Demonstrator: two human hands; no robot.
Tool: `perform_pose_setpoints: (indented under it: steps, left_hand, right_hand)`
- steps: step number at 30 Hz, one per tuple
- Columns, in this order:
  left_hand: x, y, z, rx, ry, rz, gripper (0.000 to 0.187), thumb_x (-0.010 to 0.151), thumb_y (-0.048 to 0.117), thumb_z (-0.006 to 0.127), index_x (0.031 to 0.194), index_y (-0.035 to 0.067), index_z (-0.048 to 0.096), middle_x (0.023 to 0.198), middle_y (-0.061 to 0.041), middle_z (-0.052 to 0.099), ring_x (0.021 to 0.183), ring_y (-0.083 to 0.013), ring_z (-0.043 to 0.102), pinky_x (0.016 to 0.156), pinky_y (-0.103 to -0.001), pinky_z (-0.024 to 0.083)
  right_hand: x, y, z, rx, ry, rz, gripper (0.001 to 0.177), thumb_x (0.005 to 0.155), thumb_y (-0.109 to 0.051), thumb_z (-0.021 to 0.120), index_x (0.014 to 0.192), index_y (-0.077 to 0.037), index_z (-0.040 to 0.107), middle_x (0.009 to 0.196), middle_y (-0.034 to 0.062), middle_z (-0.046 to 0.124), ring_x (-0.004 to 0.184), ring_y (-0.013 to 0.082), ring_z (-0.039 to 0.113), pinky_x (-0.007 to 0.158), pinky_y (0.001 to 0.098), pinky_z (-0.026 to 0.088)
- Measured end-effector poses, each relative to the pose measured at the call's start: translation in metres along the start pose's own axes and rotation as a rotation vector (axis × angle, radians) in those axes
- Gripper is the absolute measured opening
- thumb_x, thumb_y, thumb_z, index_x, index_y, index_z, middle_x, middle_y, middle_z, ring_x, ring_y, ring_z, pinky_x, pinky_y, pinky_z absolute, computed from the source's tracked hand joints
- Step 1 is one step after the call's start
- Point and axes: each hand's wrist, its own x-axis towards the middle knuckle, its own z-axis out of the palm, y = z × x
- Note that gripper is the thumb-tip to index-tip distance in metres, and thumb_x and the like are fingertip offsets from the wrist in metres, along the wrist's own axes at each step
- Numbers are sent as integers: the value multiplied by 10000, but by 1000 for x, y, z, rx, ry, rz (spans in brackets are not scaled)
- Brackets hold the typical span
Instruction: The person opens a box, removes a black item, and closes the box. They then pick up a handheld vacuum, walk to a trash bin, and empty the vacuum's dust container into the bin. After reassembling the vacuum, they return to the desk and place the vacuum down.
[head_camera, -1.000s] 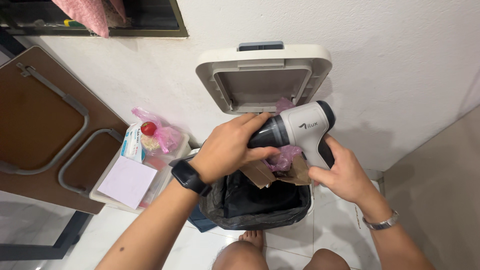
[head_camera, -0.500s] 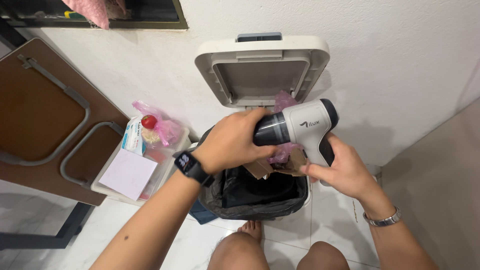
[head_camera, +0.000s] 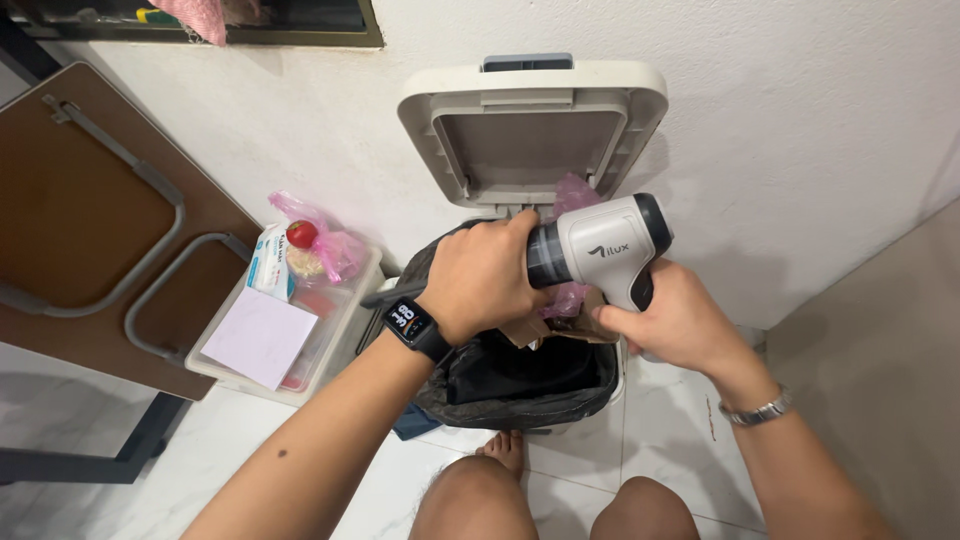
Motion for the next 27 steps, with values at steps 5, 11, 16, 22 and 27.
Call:
perform_pose_setpoints:
  steps: [5, 11, 16, 22, 27]
  left_hand:
    - [10, -25, -18, 75, 193, 432, 964, 503, 440, 889, 1265, -50, 562, 1078, -226, 706, 927, -415, 691, 801, -472, 572]
    - [-1, -59, -55, 313, -248, 1, 574, 718, 577, 808, 997, 81, 732, 898, -163, 719, 897, -370, 706, 783, -490, 568]
    - [-3, -60, -32, 296, -124, 3, 279, 826, 382, 729, 935, 130, 780, 797, -184, 722, 781, -390, 719, 722, -489, 583]
    - [-3, -56, -12, 179, -64, 50, 259, 820, 357, 735, 949, 136, 775, 756, -176, 719, 739, -396, 710, 678, -518, 564]
    - [0, -42, -12, 343, 347, 266, 525, 668, 364, 790, 1033, 25, 624, 990, -177, 656, 988, -391, 633, 841, -535, 485]
  right_hand:
    - [0, 15, -3, 244, 26, 2, 135, 757, -55, 737, 834, 19, 655, 620, 54, 648, 482, 154, 613, 449, 322, 496]
    - [-2, 24, -20, 392, 52, -31, 163, 741, -5, 725, 871, 1, 628, 618, 56, 615, 474, 173, 596, 451, 346, 485]
    - [-1, 23, -12, 213, 10, -12, 111, 758, -1, 705, 802, 49, 615, 566, 99, 630, 452, 192, 620, 447, 361, 514]
    - [-3, 32, -23, 158, 51, 74, 120, 748, 1, 698, 850, 27, 639, 550, 95, 629, 440, 203, 620, 432, 368, 499]
    - [-3, 48, -38, 294, 133, -107, 204, 767, 27, 752, 932, 54, 635, 755, 101, 654, 625, 185, 644, 542, 344, 528]
